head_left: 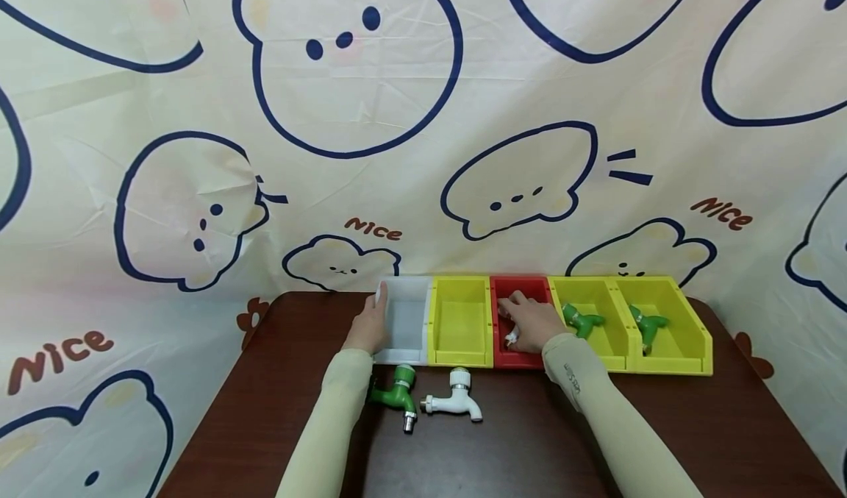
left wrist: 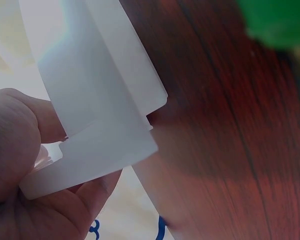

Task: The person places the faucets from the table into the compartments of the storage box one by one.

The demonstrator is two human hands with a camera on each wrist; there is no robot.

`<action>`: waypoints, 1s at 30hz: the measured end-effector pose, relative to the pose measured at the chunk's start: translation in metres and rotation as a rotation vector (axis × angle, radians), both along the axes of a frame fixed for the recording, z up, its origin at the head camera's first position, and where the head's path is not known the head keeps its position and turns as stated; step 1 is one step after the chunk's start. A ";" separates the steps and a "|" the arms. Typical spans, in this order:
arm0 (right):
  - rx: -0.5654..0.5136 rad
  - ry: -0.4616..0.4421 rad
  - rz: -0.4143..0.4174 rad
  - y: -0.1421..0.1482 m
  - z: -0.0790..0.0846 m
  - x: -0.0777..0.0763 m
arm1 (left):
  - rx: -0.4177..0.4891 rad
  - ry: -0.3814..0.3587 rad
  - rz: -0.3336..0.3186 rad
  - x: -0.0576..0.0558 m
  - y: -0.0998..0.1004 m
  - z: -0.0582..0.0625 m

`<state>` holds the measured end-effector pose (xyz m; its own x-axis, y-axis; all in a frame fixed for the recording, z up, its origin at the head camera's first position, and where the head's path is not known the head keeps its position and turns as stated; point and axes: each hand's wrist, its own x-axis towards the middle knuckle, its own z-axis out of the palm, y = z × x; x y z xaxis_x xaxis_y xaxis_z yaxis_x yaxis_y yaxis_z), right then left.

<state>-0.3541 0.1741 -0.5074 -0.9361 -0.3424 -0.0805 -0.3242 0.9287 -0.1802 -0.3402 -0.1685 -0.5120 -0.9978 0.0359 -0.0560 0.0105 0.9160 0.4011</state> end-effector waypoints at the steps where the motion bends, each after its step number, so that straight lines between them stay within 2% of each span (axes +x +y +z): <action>1: 0.000 -0.003 0.003 0.000 0.001 0.000 | -0.001 0.003 0.002 0.000 0.000 0.000; 18: 0.009 -0.057 -0.007 0.000 0.000 -0.002 | 0.026 -0.026 0.005 0.001 0.000 0.001; 30: 0.019 -0.081 0.005 -0.001 0.004 0.001 | 0.026 -0.014 0.017 0.003 0.000 0.001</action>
